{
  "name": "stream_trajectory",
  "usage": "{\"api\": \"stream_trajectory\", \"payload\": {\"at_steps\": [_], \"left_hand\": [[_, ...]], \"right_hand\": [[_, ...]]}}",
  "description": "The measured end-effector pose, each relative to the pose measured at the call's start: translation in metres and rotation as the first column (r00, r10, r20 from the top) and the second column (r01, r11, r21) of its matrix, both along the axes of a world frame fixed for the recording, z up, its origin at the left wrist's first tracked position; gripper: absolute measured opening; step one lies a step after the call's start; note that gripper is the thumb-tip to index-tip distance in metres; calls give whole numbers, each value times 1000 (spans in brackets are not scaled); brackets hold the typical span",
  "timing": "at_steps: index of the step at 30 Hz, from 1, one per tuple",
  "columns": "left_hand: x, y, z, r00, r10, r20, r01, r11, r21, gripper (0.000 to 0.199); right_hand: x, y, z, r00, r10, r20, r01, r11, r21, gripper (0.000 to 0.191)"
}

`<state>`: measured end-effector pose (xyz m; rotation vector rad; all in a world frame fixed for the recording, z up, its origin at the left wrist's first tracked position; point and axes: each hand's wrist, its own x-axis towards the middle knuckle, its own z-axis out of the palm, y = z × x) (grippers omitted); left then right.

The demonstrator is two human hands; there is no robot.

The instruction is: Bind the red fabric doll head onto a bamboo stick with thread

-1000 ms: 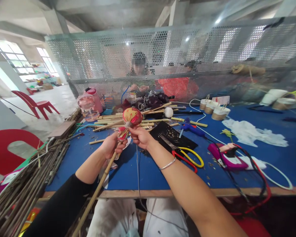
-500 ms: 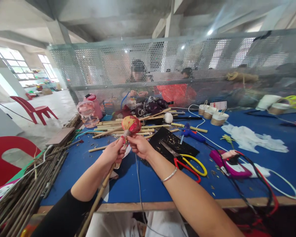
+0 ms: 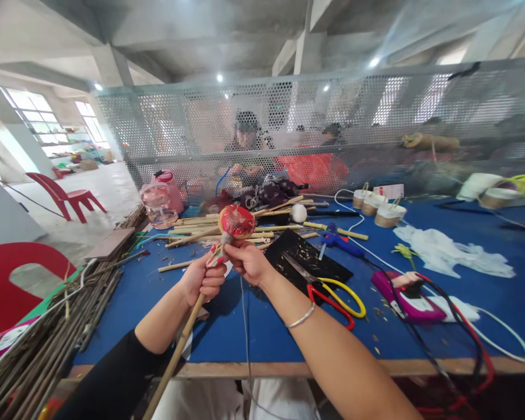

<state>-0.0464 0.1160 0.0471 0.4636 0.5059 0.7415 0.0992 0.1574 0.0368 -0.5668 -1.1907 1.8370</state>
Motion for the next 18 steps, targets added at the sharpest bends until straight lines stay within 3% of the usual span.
{"api": "stream_trajectory", "payload": {"at_steps": [6, 15, 17, 18], "left_hand": [[3, 3, -4, 999, 23, -45, -24, 1000, -12, 40], [6, -1, 2, 978, 62, -199, -41, 994, 104, 43], [7, 0, 0, 937, 149, -317, -96, 980, 177, 46], [7, -1, -1, 886, 249, -390, -158, 955, 251, 47]], "right_hand": [[3, 3, -4, 999, 21, 27, -21, 1000, -20, 38], [3, 0, -2, 999, 9, 32, -9, 1000, -8, 39], [2, 0, -1, 999, -4, 42, 4, 1000, -17, 41], [2, 0, -1, 999, -13, 49, 14, 1000, -25, 42]]}}
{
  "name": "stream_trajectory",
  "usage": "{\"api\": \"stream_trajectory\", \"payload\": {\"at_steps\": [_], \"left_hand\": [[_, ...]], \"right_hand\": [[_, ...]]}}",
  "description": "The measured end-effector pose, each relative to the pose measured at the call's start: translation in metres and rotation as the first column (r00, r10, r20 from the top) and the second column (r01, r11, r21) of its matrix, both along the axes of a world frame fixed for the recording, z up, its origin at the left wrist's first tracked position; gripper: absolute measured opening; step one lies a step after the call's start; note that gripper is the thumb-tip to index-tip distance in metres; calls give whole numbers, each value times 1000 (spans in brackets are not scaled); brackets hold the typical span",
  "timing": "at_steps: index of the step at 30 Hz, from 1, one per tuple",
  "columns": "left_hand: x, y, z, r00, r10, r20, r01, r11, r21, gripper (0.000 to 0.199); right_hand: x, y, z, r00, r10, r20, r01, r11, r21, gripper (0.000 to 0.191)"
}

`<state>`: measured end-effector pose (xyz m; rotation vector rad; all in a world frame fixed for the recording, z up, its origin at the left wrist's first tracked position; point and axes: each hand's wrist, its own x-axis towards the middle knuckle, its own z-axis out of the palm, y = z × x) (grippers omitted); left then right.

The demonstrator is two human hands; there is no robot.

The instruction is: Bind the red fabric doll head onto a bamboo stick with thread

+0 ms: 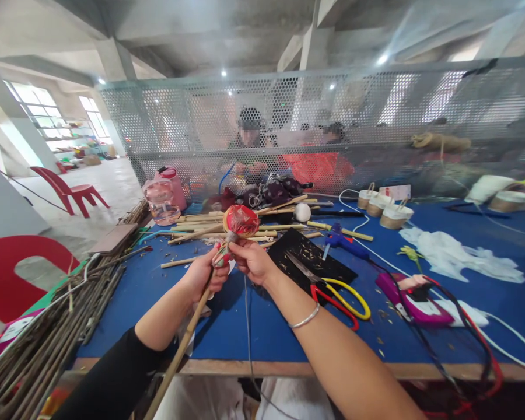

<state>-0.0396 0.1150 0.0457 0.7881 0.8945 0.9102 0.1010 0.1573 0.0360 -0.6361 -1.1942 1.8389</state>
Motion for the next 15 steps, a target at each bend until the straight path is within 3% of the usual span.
{"api": "stream_trajectory", "payload": {"at_steps": [1, 3, 5, 8, 11, 13, 15], "left_hand": [[0, -1, -1, 989, 113, -97, -104, 990, 99, 47], [1, -3, -4, 905, 350, -243, -255, 902, 349, 44], [3, -5, -7, 832, 443, -334, -242, 831, 500, 40], [8, -7, -9, 809, 386, -442, -146, 862, 485, 31], [11, -9, -5, 840, 320, -438, -134, 905, 404, 38], [10, -12, 0, 917, 202, -344, -109, 957, 270, 41], [7, -15, 5, 986, 17, -165, 0, 995, 104, 46]], "right_hand": [[-1, 0, 0, 1000, -10, 11, 10, 1000, -12, 42], [-2, 0, 0, 998, -40, 38, 41, 999, -34, 42], [-4, 1, -1, 996, -71, 60, 73, 996, -42, 40], [-6, 2, -2, 992, -101, 70, 104, 994, -39, 38], [-4, 2, -1, 993, -110, 39, 111, 993, -30, 36], [-1, 0, 2, 997, -80, -23, 79, 996, -33, 33], [2, -2, 5, 997, -20, -79, 18, 999, -36, 34]]}}
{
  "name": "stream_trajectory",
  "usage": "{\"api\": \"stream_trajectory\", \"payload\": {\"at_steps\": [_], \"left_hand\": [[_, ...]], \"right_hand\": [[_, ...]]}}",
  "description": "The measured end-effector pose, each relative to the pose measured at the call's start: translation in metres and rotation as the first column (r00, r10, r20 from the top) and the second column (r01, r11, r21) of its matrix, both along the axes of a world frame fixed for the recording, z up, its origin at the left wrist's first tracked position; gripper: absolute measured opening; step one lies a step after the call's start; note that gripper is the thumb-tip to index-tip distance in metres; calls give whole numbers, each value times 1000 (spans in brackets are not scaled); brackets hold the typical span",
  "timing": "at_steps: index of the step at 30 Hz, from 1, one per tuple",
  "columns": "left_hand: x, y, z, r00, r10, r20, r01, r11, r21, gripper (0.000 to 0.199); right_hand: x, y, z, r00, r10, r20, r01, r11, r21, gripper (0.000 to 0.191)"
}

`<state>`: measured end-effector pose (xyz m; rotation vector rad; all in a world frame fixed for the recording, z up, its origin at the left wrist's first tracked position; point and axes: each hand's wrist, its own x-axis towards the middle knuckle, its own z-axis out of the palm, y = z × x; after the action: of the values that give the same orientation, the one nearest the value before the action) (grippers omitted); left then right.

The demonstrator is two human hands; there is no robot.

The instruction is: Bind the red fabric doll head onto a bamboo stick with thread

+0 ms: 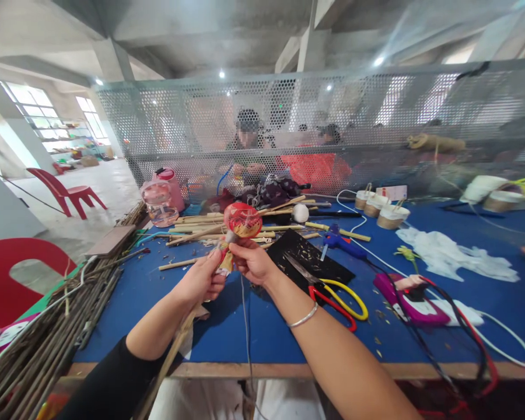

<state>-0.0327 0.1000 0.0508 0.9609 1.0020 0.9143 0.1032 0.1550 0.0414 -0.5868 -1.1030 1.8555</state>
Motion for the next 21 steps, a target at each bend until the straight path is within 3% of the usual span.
{"api": "stream_trajectory", "payload": {"at_steps": [4, 6, 7, 9, 11, 12, 16, 21], "left_hand": [[-8, 2, 2, 897, -318, 306, 374, 917, -143, 57], [-8, 6, 0, 885, -345, 313, 411, 895, -173, 58], [-8, 8, -2, 918, -297, 262, 347, 922, -171, 57], [-6, 11, -4, 990, -98, 101, 105, 993, -62, 53], [-5, 11, -6, 990, 138, -23, -134, 980, 149, 47], [-4, 11, -7, 976, 204, -79, -182, 957, 228, 45], [-6, 11, -15, 895, 231, -381, -103, 940, 326, 35], [-7, 17, -21, 897, 238, -372, -110, 936, 333, 31]], "right_hand": [[4, -5, 7, 997, 70, -26, -68, 996, 63, 38], [3, -5, 8, 999, 41, -23, -39, 996, 81, 35], [2, -4, 7, 1000, 13, -13, -12, 997, 79, 33], [-1, -2, 4, 999, -38, 38, 35, 997, 70, 33], [-5, 2, -2, 992, -45, 121, 36, 997, 71, 34], [-7, 4, -6, 985, -42, 165, 29, 996, 80, 34], [-14, 9, -18, 959, -52, 278, 24, 994, 104, 36], [-16, 15, -21, 953, -36, 301, 15, 997, 70, 36]]}}
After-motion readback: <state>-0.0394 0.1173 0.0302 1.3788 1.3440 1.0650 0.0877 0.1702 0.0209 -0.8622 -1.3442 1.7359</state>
